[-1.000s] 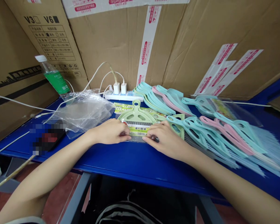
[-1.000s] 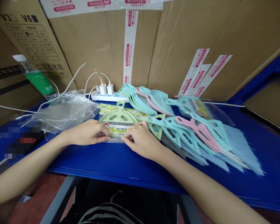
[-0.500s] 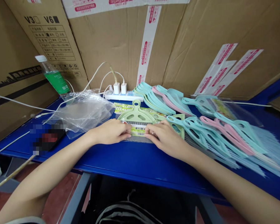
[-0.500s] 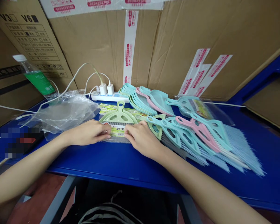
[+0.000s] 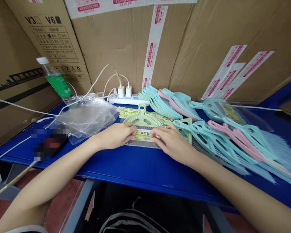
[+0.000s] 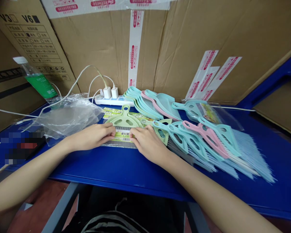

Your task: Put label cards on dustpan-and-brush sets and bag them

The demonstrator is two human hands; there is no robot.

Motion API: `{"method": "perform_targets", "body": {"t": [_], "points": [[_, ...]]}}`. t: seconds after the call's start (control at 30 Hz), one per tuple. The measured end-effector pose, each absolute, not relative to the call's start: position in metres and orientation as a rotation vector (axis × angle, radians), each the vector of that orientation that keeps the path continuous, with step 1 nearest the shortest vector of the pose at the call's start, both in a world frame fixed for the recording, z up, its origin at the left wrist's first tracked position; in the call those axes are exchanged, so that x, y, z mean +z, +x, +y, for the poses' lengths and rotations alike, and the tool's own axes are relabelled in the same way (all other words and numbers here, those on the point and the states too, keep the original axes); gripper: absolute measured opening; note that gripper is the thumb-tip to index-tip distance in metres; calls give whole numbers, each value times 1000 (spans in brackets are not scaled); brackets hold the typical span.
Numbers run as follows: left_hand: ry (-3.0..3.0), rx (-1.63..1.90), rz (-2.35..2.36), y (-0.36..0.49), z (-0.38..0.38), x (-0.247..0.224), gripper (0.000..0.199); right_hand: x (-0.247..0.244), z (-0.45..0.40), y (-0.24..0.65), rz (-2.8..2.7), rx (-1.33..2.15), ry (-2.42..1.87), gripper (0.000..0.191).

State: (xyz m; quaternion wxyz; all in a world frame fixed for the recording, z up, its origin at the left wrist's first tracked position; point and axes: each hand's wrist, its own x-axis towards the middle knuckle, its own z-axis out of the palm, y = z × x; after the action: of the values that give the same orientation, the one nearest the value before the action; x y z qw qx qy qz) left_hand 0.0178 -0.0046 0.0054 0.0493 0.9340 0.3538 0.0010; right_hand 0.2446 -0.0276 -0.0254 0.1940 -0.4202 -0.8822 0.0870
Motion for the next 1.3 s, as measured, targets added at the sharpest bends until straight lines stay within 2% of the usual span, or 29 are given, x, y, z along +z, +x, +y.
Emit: {"method": "perform_targets", "body": {"t": [0.37, 0.63, 0.93, 1.07, 1.23, 1.3], "points": [[2856, 75, 1092, 18, -3, 1, 14, -33, -25, 249, -2508, 32, -1120, 20], [2875, 75, 1098, 13, 0, 2, 21, -32, -26, 251, -2536, -96, -1096, 34], [2854, 36, 1092, 7, 5, 5, 19, -31, -26, 251, -2589, -244, -1025, 38], [2892, 50, 1100, 7, 4, 5, 26, -29, -27, 253, -2654, -275, -979, 42], [2959, 48, 975, 11, -1, 6, 48, -25, -28, 253, -2699, -271, -940, 47], [2973, 21, 912, 13, -2, 6, 50, -23, -29, 252, -2703, -275, -906, 49]]}}
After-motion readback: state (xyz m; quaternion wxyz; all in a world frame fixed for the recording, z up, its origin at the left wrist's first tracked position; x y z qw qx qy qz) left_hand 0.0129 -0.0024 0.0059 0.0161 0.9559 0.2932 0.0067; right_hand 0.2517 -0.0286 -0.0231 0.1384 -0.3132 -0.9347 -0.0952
